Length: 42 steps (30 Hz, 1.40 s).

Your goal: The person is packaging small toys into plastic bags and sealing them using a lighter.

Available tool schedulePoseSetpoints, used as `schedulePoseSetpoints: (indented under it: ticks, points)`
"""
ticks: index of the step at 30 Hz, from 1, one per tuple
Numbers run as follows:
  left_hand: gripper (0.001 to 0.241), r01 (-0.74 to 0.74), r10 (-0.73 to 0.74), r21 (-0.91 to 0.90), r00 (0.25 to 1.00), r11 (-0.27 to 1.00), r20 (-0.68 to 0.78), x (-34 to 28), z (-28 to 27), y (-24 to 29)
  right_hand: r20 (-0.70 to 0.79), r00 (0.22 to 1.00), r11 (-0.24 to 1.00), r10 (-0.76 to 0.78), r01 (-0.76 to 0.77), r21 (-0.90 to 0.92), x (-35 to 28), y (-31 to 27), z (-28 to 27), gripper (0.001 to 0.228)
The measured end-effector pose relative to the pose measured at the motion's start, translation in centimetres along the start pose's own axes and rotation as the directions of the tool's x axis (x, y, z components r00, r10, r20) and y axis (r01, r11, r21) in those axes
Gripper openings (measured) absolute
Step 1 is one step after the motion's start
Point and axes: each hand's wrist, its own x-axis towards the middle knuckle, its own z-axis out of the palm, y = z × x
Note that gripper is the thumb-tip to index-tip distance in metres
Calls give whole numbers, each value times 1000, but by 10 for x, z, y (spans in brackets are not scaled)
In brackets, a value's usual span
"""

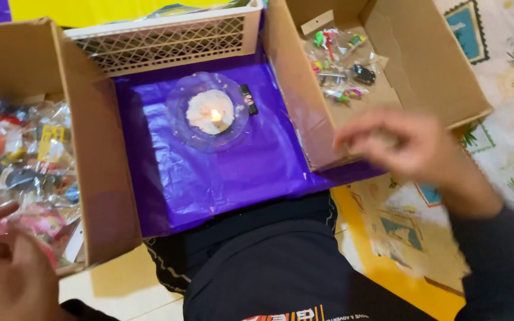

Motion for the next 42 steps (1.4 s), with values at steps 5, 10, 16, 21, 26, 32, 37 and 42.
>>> schedulePoseSetpoints:
  ticks: [5, 10, 16, 21, 26, 32, 37, 42]
  points:
    - [48, -427, 433, 85, 897, 900, -90, -12, 8, 22, 76, 967, 834, 241, -167, -526, 73, 128, -62, 40]
    - [19, -709, 700, -53, 703, 703, -126, -44, 48, 109, 118, 969, 579, 217, -31, -815, 125, 245, -84, 37]
    - [35, -597, 913, -692, 307, 405, 270, -54, 120, 168, 334, 938, 124, -91, 343, -931, 158, 321, -72, 36]
    - [35, -398, 708, -760, 697, 513, 112, -65, 180, 188, 333, 923, 163, -193, 365, -917, 167, 335, -53, 19]
    - [41, -383, 776, -765, 587, 518, 231, -75, 189, 211, 264, 958, 545, -109, 280, -790, 163, 304, -65, 9]
    - [51, -451, 848, -755, 463, 476, 257, -71, 183, 223, 10, 998, 876, 56, -45, -480, 135, 187, -78, 11]
    - [49, -447, 826, -772, 537, 451, 172, -58, 168, 238, -212, 973, 996, -87, 80, -43, 95, 96, -77, 8]
    - [47, -355, 791, -854, 604, 379, 100, -40, 142, 259, -86, 995, 934, -53, 80, 348, 70, 40, -56, 8]
